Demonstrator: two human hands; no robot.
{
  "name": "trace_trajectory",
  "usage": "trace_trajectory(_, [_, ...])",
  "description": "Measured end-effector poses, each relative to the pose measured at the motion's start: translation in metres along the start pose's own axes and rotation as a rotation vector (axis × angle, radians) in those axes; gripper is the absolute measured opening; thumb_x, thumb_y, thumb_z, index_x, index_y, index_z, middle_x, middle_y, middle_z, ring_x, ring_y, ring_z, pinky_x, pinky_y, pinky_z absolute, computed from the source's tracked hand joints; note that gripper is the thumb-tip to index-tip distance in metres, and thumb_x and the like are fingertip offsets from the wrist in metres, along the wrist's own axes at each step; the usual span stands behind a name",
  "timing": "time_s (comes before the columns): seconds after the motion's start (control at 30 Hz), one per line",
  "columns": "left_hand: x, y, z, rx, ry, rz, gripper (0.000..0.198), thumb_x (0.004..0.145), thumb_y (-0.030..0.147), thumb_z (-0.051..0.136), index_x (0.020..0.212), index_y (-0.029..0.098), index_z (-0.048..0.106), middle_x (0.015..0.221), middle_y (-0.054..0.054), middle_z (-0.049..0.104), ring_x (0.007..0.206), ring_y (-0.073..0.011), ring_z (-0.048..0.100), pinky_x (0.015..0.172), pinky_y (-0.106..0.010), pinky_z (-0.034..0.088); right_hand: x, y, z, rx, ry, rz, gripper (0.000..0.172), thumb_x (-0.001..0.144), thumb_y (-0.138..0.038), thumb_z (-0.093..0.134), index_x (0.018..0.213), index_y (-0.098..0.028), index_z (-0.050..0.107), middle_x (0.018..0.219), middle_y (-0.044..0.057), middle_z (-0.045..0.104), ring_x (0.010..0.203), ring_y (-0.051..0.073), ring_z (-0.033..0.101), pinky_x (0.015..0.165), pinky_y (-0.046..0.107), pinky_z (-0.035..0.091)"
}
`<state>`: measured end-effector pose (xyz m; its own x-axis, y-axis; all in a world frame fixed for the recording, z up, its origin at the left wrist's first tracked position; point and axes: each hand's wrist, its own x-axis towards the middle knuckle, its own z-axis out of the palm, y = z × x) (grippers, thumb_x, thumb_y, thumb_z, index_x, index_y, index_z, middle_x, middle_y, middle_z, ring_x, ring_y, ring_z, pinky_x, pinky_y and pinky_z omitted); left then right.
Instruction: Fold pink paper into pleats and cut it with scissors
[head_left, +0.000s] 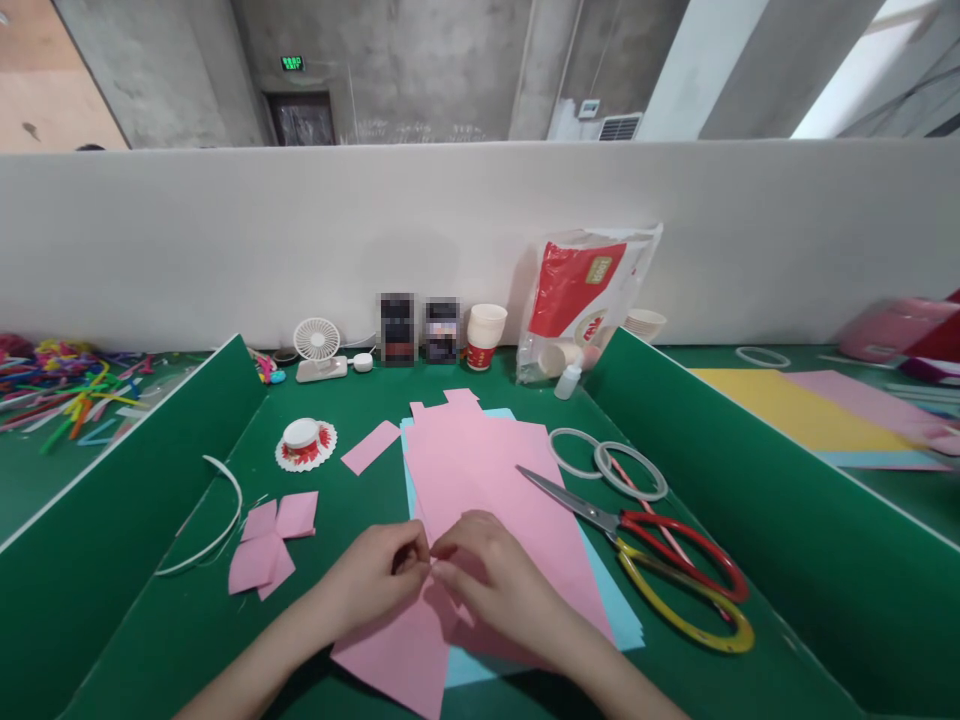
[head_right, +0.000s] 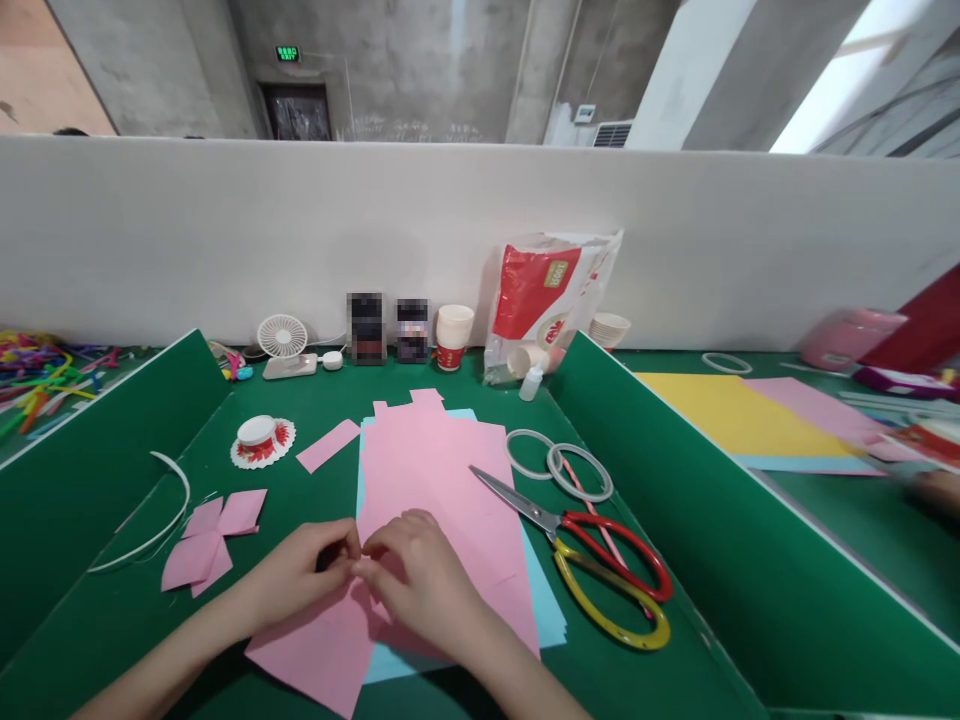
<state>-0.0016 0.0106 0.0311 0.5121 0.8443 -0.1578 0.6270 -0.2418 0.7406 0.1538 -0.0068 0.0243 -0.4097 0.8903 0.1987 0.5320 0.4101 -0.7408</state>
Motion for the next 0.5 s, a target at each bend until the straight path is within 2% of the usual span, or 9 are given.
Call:
trace_trajectory(0.1, [-0.0002, 0.0010, 0.0004, 0.009, 0.029, -0.001, 0.013, 0.064, 0.009, 0.040, 0.055, 0.018, 0.042, 0.053, 0.007, 0.037, 0.052, -0.0107, 0.036, 0.048, -0.021, 0.025, -0.0003, 0.0006, -0.0011, 0.053, -0.011, 0.080, 0.014, 0.071, -0.011, 0.050, 0.070, -0.019, 0.061, 0.075, 0.003, 0.066, 0.074, 0.017, 0.057, 0.069, 0.028, 0.041])
trace_trajectory(0.2, [-0.0006, 0.0030, 0.0010, -0.001, 0.055, 0.001, 0.014, 0.062, 0.007, 0.040, 0.054, 0.018, 0.042, 0.058, 0.006, 0.039, 0.057, -0.0116, 0.039, 0.051, -0.021, 0.027, -0.0001, 0.0028, 0.0004, 0.013, -0.020, 0.072, 0.018, 0.068, -0.005, 0.049, 0.068, -0.018, 0.062, 0.073, 0.004, 0.066, 0.072, 0.017, 0.057, 0.067, 0.028, 0.041])
trace_trajectory(0.37, [0.0011, 0.0048, 0.0044, -0.061, 0.035, -0.017, 0.015, 0.058, 0.005, 0.040, 0.053, 0.019, 0.040, 0.059, 0.006, 0.039, 0.057, -0.0114, 0.040, 0.052, -0.021, 0.030, 0.0016, 0.0040, 0.0048, -0.066, -0.016, 0.023, 0.015, 0.065, -0.003, 0.050, 0.063, -0.015, 0.059, 0.064, 0.004, 0.063, 0.065, 0.017, 0.054, 0.064, 0.028, 0.039])
trace_trajectory(0.5, [0.0041, 0.0051, 0.0028, -0.117, 0.016, -0.057, 0.015, 0.056, 0.005, 0.038, 0.051, 0.019, 0.036, 0.057, 0.006, 0.037, 0.054, -0.0103, 0.037, 0.051, -0.021, 0.030, 0.0049, 0.0061, 0.0004, -0.042, 0.040, 0.079, 0.019, 0.061, 0.000, 0.046, 0.060, -0.016, 0.056, 0.062, 0.003, 0.060, 0.069, 0.018, 0.051, 0.066, 0.028, 0.038])
